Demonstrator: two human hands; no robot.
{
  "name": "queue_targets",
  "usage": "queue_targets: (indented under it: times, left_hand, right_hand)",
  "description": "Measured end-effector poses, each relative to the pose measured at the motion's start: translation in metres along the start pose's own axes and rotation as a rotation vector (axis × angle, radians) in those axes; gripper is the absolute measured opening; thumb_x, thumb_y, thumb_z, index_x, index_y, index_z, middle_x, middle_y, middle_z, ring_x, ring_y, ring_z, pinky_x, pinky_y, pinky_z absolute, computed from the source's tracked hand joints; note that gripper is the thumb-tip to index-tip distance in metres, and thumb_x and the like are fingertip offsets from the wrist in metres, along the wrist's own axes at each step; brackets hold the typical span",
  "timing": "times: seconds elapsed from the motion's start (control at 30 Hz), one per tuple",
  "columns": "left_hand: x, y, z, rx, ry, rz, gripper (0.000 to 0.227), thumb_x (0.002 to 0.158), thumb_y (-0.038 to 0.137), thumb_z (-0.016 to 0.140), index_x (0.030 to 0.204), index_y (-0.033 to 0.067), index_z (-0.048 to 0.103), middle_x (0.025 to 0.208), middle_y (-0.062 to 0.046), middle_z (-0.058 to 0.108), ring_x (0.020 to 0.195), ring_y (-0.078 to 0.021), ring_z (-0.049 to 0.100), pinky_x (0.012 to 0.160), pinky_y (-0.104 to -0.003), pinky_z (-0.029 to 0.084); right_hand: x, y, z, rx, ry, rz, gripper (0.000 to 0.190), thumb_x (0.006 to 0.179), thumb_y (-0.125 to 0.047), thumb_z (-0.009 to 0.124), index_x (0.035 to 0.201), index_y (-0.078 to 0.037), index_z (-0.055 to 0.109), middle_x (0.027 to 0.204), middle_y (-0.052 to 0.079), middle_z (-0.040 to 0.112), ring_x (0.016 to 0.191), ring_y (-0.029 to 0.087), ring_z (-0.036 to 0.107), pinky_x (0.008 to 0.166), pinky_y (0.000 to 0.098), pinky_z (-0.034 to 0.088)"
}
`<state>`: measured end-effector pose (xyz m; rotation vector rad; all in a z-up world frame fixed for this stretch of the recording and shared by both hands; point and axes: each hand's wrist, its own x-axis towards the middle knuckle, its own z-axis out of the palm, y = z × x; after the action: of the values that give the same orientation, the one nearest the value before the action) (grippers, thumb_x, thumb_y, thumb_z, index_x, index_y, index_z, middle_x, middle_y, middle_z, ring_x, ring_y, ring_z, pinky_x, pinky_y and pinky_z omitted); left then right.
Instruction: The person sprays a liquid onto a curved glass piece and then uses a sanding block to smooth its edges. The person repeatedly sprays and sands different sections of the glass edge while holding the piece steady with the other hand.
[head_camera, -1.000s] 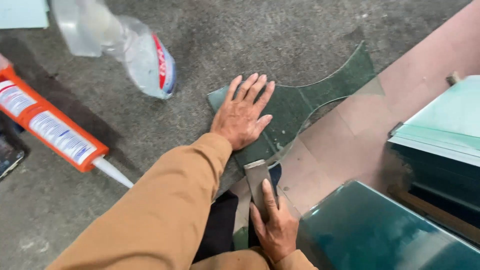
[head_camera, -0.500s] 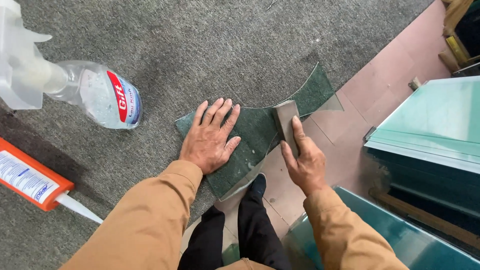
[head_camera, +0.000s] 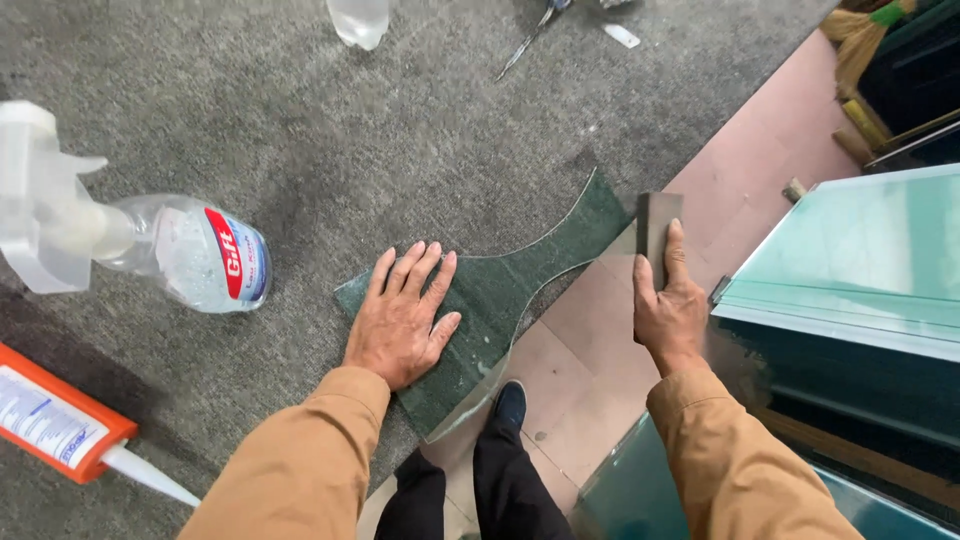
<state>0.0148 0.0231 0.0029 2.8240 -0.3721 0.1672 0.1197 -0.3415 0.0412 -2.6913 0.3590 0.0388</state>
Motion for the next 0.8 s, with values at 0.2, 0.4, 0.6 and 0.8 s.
queue_targets:
  times: [0.2,0.4,0.6,0.8]
  left_hand:
    - [0.002,0.002,-0.002,0.024,0.036,0.013,0.077,0.110,0.052,0.050,0.173,0.0105,0.038,0.176,-0.015,0.042,0.165,-0.0342,0.032,0.139,-0.058,0.015]
    - [-0.058,0.062,-0.022,0.191,0.134,-0.062,0.149,0.068,0.106,0.069,0.177,0.0138,0.027,0.187,-0.024,0.014,0.175,-0.0408,0.008,0.141,-0.065,0.002]
    - [-0.103,0.103,-0.019,0.036,0.006,-0.130,0.100,0.078,0.014,0.083,0.171,0.0160,0.046,0.180,-0.026,0.031,0.164,-0.0500,0.027,0.131,-0.071,0.023]
    - [-0.103,0.087,-0.013,0.081,-0.033,-0.007,0.097,0.074,0.027,0.095,0.161,0.0094,0.056,0.170,-0.027,0.048,0.153,-0.0544,0.045,0.124,-0.075,0.035]
  right_hand:
    - [-0.011,0.047,-0.063,0.145,0.029,0.526,0.085,0.101,-0.061,0.043,0.182,-0.037,0.031,0.161,0.027,0.059,0.143,0.058,0.053,0.124,0.0554,0.036]
    - [-0.127,0.209,-0.037,0.209,0.258,0.445,0.069,0.109,-0.043,0.067,0.172,-0.015,0.059,0.162,0.022,0.061,0.142,0.043,0.058,0.110,0.0490,0.043]
    - [-0.157,0.221,0.013,0.265,0.059,0.363,0.070,0.111,-0.040,0.065,0.175,-0.015,0.055,0.165,0.023,0.059,0.143,0.042,0.057,0.110,0.0488,0.043]
    - [-0.167,0.248,-0.016,0.249,0.014,0.309,0.071,0.113,-0.035,0.062,0.180,-0.014,0.050,0.167,0.023,0.057,0.145,0.041,0.057,0.111,0.0486,0.044]
